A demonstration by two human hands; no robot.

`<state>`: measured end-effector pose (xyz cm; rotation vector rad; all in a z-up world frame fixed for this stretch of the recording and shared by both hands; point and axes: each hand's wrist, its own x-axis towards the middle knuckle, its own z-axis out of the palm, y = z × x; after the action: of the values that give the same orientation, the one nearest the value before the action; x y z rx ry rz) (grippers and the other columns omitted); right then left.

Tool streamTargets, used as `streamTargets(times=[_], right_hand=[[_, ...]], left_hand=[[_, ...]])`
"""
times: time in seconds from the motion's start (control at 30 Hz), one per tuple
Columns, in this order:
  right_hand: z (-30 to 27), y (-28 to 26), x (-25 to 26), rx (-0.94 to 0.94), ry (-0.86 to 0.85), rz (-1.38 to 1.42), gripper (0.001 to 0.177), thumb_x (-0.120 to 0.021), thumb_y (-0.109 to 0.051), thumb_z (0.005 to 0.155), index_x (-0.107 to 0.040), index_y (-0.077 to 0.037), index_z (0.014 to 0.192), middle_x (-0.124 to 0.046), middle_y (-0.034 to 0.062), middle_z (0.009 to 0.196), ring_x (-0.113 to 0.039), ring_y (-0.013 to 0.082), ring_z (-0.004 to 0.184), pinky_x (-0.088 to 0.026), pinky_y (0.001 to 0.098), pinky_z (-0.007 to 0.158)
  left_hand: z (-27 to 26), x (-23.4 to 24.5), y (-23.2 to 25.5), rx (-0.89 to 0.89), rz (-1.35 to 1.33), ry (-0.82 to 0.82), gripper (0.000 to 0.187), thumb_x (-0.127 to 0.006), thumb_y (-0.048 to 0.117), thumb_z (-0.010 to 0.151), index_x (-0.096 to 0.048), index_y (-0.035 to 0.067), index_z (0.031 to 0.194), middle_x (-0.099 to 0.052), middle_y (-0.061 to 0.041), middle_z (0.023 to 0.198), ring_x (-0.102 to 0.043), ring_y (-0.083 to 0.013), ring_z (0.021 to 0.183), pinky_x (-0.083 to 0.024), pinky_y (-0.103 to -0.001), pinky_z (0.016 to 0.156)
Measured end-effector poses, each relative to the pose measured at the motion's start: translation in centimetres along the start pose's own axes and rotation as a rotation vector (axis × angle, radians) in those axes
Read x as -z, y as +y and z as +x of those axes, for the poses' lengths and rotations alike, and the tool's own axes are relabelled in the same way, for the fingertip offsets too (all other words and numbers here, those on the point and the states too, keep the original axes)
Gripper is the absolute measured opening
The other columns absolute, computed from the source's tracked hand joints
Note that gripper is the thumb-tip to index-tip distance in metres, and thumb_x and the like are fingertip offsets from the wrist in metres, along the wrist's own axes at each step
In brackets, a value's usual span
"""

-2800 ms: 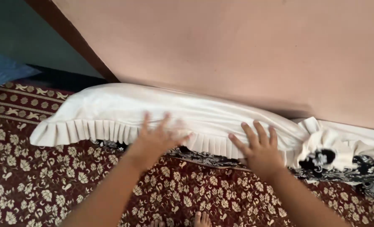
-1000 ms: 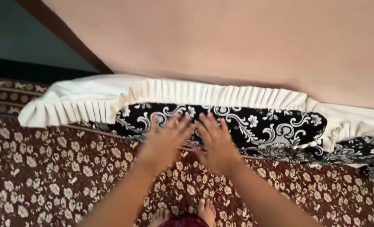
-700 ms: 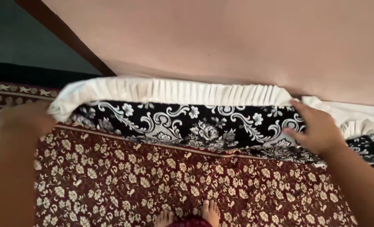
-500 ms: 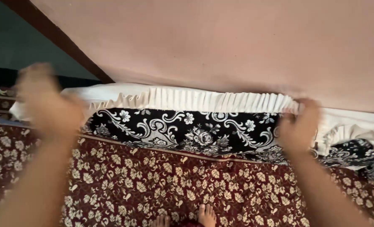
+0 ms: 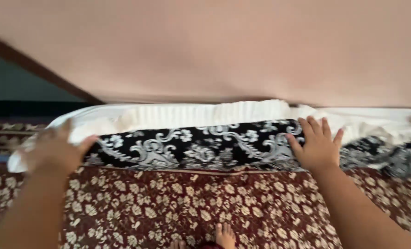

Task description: The person organizes household items including a water bottle, clothing, a hairbrush, and small packets across different rooms and surfaces.

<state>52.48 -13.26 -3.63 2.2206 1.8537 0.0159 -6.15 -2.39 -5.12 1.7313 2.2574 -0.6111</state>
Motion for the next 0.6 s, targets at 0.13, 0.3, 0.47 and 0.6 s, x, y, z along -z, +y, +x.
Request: streamTargets(times=[0.13,0.3,0.47,0.6], right_hand=[[-3.7,4.2,-1.2,-0.08,0.079,-0.016,0.069,-0.04,-0.06,0.099,-0.035,-0.023,0.157,-0.028,0.0125,0.166,-0.016,0.0321,0.155,-0.01,0.0606,0.121],[-9.7,7.0,-3.6,-0.081,0.145,0.066,0.07,-0.047,-0.048,0.091,-0.037,-0.016,0.153,-0.024,0.0214,0.159,-0.018,0.0363,0.149,-0.013,0.0599,0.119],[-13.5,12.5,-3.9,-0.157,-0.121,0.214,0.07,-0.063,-0.035,0.086,-0.041,-0.016,0.15,-0.029,0.0148,0.155,-0.025,0.0353,0.148,-0.02,0.0546,0.12],[-15.7,18.1,-4.3,-0.148,-0.238,0.312,0.065,-0.067,-0.025,0.086,-0.044,-0.014,0.146,-0.033,0.0128,0.152,-0.029,0.0333,0.145,-0.024,0.0513,0.121]], left_hand=[[-3.0,-3.0,2.3,-0.019,-0.002,0.254,0.093,-0.05,0.057,0.078,-0.021,0.024,0.161,-0.019,-0.011,0.167,-0.012,-0.034,0.155,0.0,-0.072,0.117],[-14.6,-3.8,19.2,-0.403,-0.274,0.172,0.048,-0.062,0.025,0.085,-0.066,0.01,0.131,-0.061,-0.012,0.135,-0.052,-0.0273,0.131,-0.036,-0.049,0.118],[-27.5,3.8,36.2,-0.915,-0.184,-0.153,0.076,-0.061,0.02,0.091,-0.028,0.022,0.159,-0.013,-0.007,0.169,-0.001,-0.0325,0.155,0.001,-0.066,0.116],[-31.4,0.5,45.7,-1.202,-0.085,-0.26,0.07,-0.052,0.013,0.097,-0.021,0.015,0.16,-0.005,-0.01,0.17,0.005,-0.0318,0.155,0.0,-0.056,0.124]])
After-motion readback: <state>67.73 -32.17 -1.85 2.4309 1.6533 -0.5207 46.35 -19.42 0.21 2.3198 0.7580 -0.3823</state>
